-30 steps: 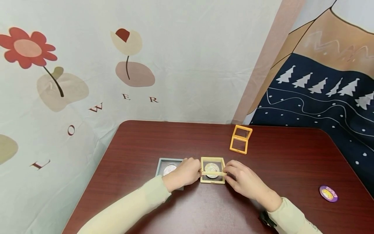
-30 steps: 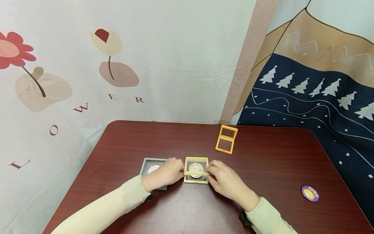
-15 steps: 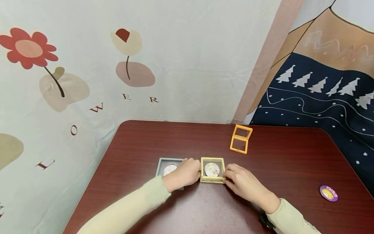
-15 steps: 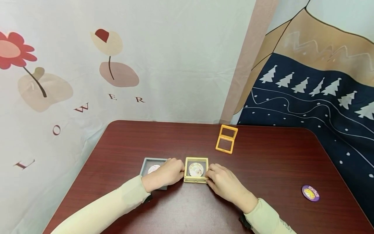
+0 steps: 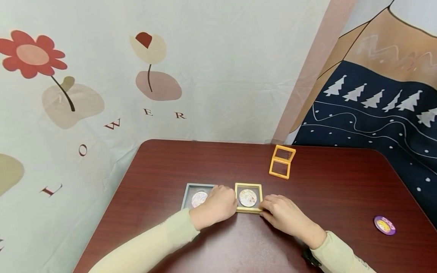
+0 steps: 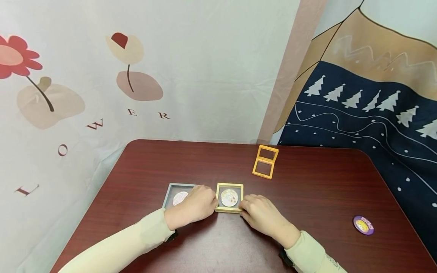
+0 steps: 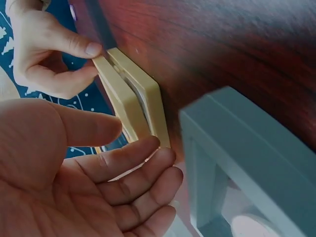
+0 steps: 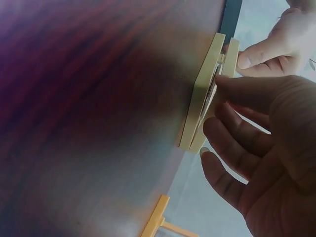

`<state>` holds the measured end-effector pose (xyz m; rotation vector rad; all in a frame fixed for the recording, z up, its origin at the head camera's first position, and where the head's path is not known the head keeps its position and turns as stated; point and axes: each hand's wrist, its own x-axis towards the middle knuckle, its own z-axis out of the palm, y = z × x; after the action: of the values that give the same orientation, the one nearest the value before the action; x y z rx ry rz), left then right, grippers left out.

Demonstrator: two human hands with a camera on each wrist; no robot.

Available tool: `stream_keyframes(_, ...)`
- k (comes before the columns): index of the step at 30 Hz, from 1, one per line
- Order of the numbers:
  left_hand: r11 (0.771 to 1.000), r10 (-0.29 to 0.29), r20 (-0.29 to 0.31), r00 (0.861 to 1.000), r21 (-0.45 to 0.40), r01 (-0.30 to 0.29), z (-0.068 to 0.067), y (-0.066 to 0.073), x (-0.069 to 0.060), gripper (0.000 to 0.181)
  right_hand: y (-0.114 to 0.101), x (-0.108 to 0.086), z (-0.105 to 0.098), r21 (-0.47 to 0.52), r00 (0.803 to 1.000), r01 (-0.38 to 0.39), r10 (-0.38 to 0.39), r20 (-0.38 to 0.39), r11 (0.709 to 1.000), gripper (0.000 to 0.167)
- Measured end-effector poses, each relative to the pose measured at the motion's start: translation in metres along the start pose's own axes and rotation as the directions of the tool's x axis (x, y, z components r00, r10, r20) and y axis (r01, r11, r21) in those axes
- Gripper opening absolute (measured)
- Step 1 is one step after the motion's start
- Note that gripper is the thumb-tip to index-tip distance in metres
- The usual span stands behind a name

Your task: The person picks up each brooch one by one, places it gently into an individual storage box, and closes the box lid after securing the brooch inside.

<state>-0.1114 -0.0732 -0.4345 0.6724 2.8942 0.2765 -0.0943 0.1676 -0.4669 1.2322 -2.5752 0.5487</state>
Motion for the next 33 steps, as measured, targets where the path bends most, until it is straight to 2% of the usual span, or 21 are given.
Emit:
stream_keyframes(10,1.000,-0.011,-0.001,1.000,-0.019,0.011,0.0034,0.0010,-0.0001,0.037,-0.0008,-0.0002,-0.0010,0.021,0.999,-0.016,0.015,0.028,1.000,0.012)
stream_keyframes(23,0.997,-0.024,0.025,0.999,-0.074,0.026,0.0012,0.0037,-0.0012,0.036,-0.0010,-0.0009,-0.0013,0.022,0.998,-0.005,0.004,0.055,1.000,0.015)
stream_keyframes(33,0.997,-0.022,0.019,1.000,-0.078,0.023,0.0017,0.0012,0.0001,0.037,0.0010,-0.0012,-0.0056,0.013,1.000,0.004,-0.004,0.007,1.000,0.014)
